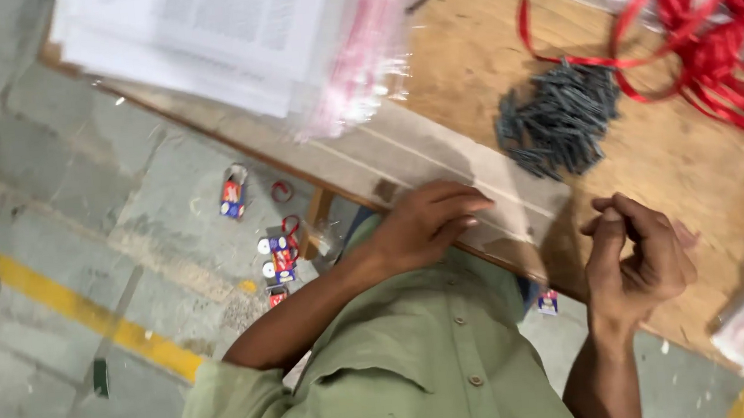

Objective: Counting plastic wall anchors and placing them into red plastic bags for packaging.

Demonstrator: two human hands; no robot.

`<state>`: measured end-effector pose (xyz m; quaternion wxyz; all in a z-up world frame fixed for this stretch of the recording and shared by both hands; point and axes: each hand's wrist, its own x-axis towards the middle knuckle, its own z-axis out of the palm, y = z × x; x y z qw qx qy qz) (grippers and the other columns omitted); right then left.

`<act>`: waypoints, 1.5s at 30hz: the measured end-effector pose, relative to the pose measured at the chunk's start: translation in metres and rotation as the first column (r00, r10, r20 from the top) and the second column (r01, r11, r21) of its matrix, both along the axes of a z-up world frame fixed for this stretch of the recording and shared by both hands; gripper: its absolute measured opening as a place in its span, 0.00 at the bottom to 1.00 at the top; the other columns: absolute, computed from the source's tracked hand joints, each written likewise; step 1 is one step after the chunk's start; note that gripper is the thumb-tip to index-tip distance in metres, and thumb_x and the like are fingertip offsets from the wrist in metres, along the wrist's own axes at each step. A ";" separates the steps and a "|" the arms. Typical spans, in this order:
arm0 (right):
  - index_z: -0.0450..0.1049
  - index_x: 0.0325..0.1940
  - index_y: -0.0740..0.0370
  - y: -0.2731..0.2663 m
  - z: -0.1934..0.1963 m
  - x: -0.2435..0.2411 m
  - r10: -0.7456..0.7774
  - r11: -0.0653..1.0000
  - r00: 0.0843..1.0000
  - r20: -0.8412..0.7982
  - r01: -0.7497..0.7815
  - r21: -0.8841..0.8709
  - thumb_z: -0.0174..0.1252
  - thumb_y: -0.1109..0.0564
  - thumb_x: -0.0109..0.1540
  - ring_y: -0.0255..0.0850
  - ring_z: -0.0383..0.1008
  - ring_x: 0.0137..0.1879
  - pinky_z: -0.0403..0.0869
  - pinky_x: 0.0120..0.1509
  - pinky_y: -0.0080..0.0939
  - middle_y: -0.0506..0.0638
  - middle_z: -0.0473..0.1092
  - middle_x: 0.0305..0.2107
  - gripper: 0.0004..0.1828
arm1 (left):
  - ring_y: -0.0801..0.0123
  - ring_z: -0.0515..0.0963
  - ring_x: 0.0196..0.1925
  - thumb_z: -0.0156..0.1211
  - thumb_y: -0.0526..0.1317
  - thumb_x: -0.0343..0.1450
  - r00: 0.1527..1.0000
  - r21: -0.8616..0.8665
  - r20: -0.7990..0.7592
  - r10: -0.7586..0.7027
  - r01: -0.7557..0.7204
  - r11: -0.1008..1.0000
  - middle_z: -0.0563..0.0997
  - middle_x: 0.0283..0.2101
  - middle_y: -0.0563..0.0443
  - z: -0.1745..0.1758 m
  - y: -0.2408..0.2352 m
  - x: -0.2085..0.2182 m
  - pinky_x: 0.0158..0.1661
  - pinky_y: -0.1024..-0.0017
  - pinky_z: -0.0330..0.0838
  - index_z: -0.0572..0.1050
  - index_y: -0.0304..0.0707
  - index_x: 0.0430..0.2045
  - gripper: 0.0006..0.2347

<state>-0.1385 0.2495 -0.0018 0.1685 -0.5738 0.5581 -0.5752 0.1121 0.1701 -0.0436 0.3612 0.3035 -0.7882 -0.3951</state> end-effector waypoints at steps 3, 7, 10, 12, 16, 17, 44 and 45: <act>0.76 0.56 0.74 -0.001 -0.031 -0.012 -0.064 0.992 0.970 -0.234 0.087 0.088 0.56 0.68 0.77 0.40 0.78 0.40 0.74 0.45 0.32 0.61 0.78 0.41 0.06 | 0.53 0.80 0.55 0.63 0.32 0.73 0.999 -0.004 -0.023 0.027 -0.027 1.000 0.80 0.52 0.45 -0.004 -0.001 -0.001 0.55 0.62 0.77 0.76 0.41 0.51 0.12; 0.77 0.56 0.77 0.003 -0.045 -0.011 -0.097 0.971 0.967 -0.237 0.144 0.190 0.59 0.65 0.77 0.37 0.75 0.37 0.70 0.42 0.30 0.58 0.75 0.35 0.09 | 0.57 0.82 0.52 0.63 0.33 0.74 0.992 -0.011 -0.078 0.099 -0.100 0.995 0.82 0.49 0.48 -0.015 0.000 -0.008 0.52 0.64 0.78 0.78 0.42 0.48 0.09; 0.75 0.57 0.79 0.001 -0.061 -0.015 -0.088 0.967 0.996 -0.020 0.090 0.239 0.58 0.64 0.76 0.32 0.73 0.37 0.71 0.44 0.29 0.53 0.74 0.34 0.11 | 0.59 0.83 0.50 0.62 0.33 0.73 0.985 -0.012 -0.083 0.152 -0.154 0.988 0.83 0.47 0.51 -0.016 0.001 -0.011 0.49 0.65 0.79 0.79 0.43 0.45 0.08; 0.75 0.57 0.79 -0.002 -0.063 -0.013 -0.093 0.968 0.996 0.004 0.090 0.235 0.59 0.64 0.77 0.31 0.73 0.36 0.71 0.44 0.28 0.53 0.74 0.34 0.11 | 0.59 0.83 0.49 0.62 0.33 0.73 0.983 -0.020 -0.081 0.168 -0.170 0.985 0.83 0.46 0.51 -0.018 0.002 -0.009 0.48 0.65 0.79 0.79 0.44 0.45 0.08; 0.76 0.56 0.79 -0.003 -0.063 -0.016 -0.147 0.958 0.988 0.050 0.129 0.254 0.60 0.62 0.77 0.31 0.72 0.35 0.71 0.42 0.29 0.52 0.74 0.33 0.11 | 0.59 0.84 0.47 0.62 0.34 0.73 0.979 -0.046 -0.086 0.184 -0.188 0.981 0.83 0.45 0.52 -0.015 0.002 -0.012 0.46 0.65 0.79 0.80 0.46 0.43 0.07; 0.76 0.56 0.79 -0.003 -0.062 -0.016 -0.169 0.955 0.985 0.043 0.153 0.255 0.60 0.62 0.77 0.31 0.72 0.35 0.71 0.42 0.29 0.52 0.74 0.33 0.11 | 0.59 0.84 0.47 0.62 0.34 0.73 0.983 -0.044 -0.092 0.162 -0.166 0.985 0.83 0.45 0.52 -0.014 0.003 -0.010 0.46 0.65 0.79 0.80 0.46 0.43 0.07; 0.79 0.49 0.69 -0.019 -0.040 -0.017 -0.258 0.909 0.960 -0.108 0.279 0.311 0.63 0.63 0.68 0.30 0.71 0.35 0.71 0.42 0.32 0.51 0.76 0.32 0.07 | 0.59 0.84 0.45 0.62 0.26 0.68 0.997 0.058 -0.029 0.076 -0.074 0.996 0.83 0.45 0.48 0.012 -0.005 -0.014 0.42 0.68 0.79 0.80 0.40 0.43 0.12; 0.79 0.49 0.69 -0.020 -0.039 -0.017 -0.254 0.905 0.963 -0.095 0.271 0.328 0.63 0.63 0.68 0.31 0.71 0.33 0.70 0.40 0.32 0.51 0.75 0.31 0.07 | 0.59 0.84 0.45 0.62 0.26 0.69 0.997 0.067 -0.023 0.079 -0.078 0.995 0.83 0.45 0.48 0.014 -0.006 -0.015 0.41 0.68 0.79 0.80 0.39 0.43 0.12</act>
